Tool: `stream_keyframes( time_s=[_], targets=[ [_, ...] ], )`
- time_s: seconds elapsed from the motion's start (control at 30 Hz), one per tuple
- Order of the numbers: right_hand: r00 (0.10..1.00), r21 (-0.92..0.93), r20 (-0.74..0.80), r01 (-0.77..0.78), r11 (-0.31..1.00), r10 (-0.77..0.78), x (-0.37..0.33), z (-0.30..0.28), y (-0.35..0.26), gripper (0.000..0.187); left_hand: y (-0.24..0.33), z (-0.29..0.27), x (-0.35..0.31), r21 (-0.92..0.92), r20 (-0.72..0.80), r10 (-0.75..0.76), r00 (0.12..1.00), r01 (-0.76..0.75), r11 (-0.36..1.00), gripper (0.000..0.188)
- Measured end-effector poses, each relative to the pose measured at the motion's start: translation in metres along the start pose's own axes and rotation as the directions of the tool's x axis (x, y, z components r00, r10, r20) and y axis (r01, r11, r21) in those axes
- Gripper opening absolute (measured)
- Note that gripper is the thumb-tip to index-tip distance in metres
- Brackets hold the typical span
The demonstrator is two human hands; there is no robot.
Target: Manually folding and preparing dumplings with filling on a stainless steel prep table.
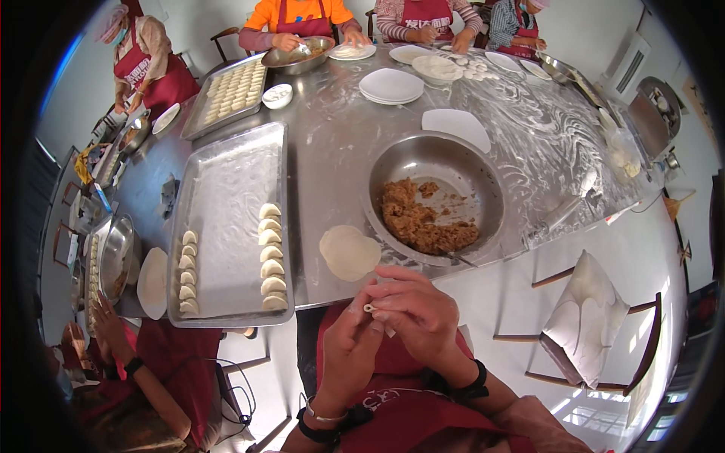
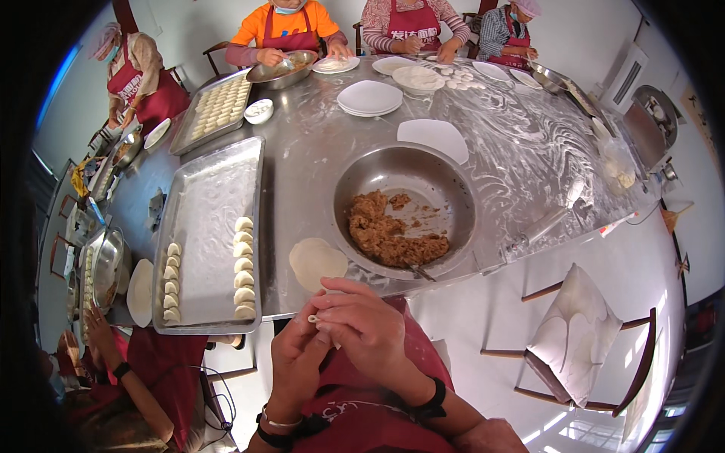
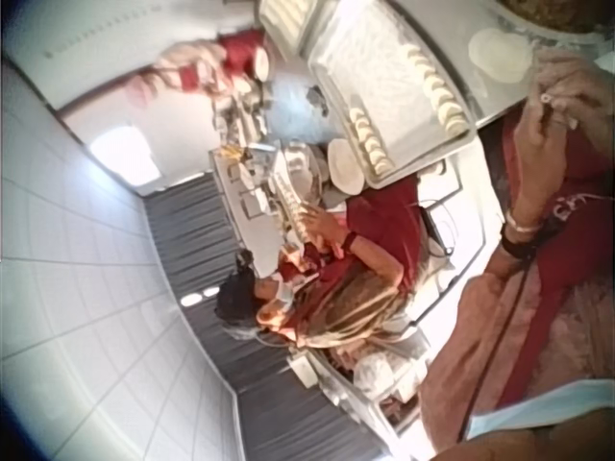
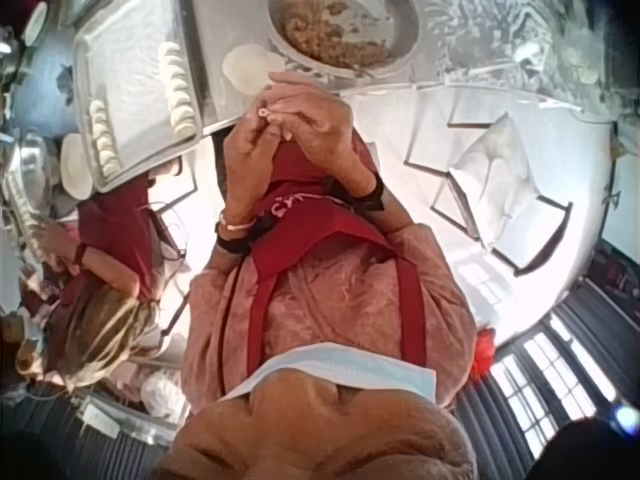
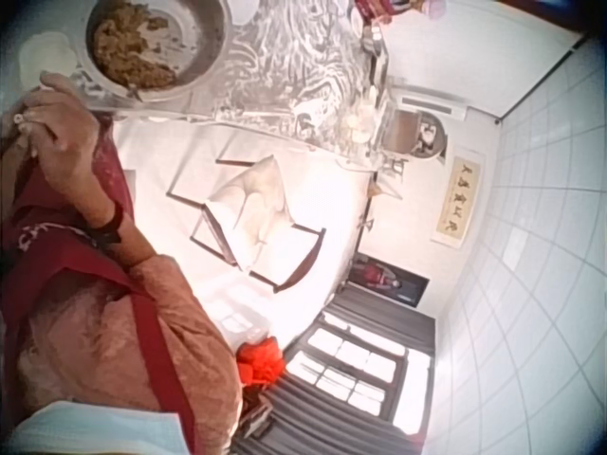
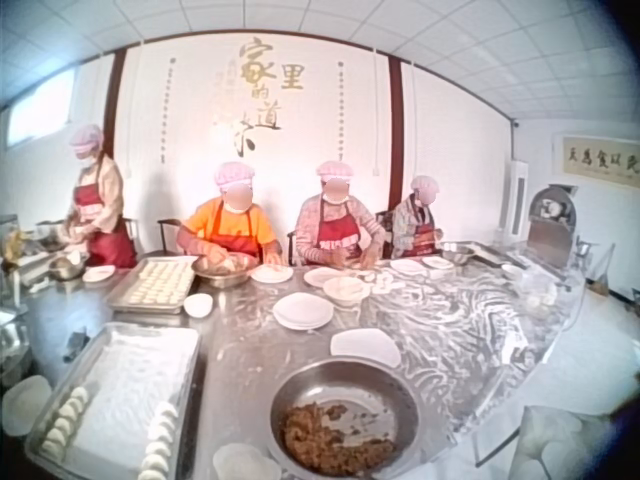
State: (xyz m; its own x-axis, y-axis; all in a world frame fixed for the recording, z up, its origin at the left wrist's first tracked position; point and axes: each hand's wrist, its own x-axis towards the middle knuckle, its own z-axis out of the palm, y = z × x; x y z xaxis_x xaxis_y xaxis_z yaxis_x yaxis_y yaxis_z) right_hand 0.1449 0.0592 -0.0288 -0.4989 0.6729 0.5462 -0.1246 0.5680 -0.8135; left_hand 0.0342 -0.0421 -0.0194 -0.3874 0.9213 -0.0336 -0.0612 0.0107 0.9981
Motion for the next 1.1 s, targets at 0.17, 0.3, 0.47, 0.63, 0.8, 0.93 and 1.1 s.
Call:
stream_keyframes(
  time_s=[0.17,0.3,0.47,0.63,0.8,0.93,1.1],
  targets=[
    [0.994,-0.009,0.109,-0.014,1.000,0.015,0.008,-0.003,-0.010,0.028,0.000,-0.008,0.006,-0.122,0.077,-0.105,0.992,0.113,0.986,0.046],
    [0.969,0.040,0.232,-0.094,0.995,0.082,0.013,-0.010,-0.009,0.043,0.007,-0.007,0.003,-0.220,0.159,-0.126,0.979,0.159,0.962,0.040],
    [0.968,0.143,0.241,-0.106,0.984,0.069,0.009,-0.012,-0.007,0.029,0.012,-0.005,0.002,-0.193,0.161,-0.100,0.982,0.130,0.972,0.040],
    [0.979,0.210,0.200,-0.092,0.973,0.049,0.006,-0.009,-0.007,0.015,0.015,-0.001,-0.003,-0.263,0.083,-0.129,0.988,0.146,0.954,0.044],
    [0.976,0.188,0.212,-0.081,0.979,0.040,0.005,-0.007,-0.005,0.025,0.005,-0.005,-0.004,-0.226,0.088,-0.096,0.992,0.113,0.968,0.045],
    [0.990,0.194,0.093,-0.124,0.973,0.107,0.006,0.002,-0.014,0.024,0.008,-0.001,-0.005,-0.373,0.010,-0.111,0.994,0.107,0.922,0.045],
    [0.990,0.160,0.141,-0.003,0.987,-0.020,0.002,0.000,-0.002,0.029,0.009,0.001,-0.004,-0.279,-0.032,-0.040,0.999,0.029,0.960,0.050]
  ],
)
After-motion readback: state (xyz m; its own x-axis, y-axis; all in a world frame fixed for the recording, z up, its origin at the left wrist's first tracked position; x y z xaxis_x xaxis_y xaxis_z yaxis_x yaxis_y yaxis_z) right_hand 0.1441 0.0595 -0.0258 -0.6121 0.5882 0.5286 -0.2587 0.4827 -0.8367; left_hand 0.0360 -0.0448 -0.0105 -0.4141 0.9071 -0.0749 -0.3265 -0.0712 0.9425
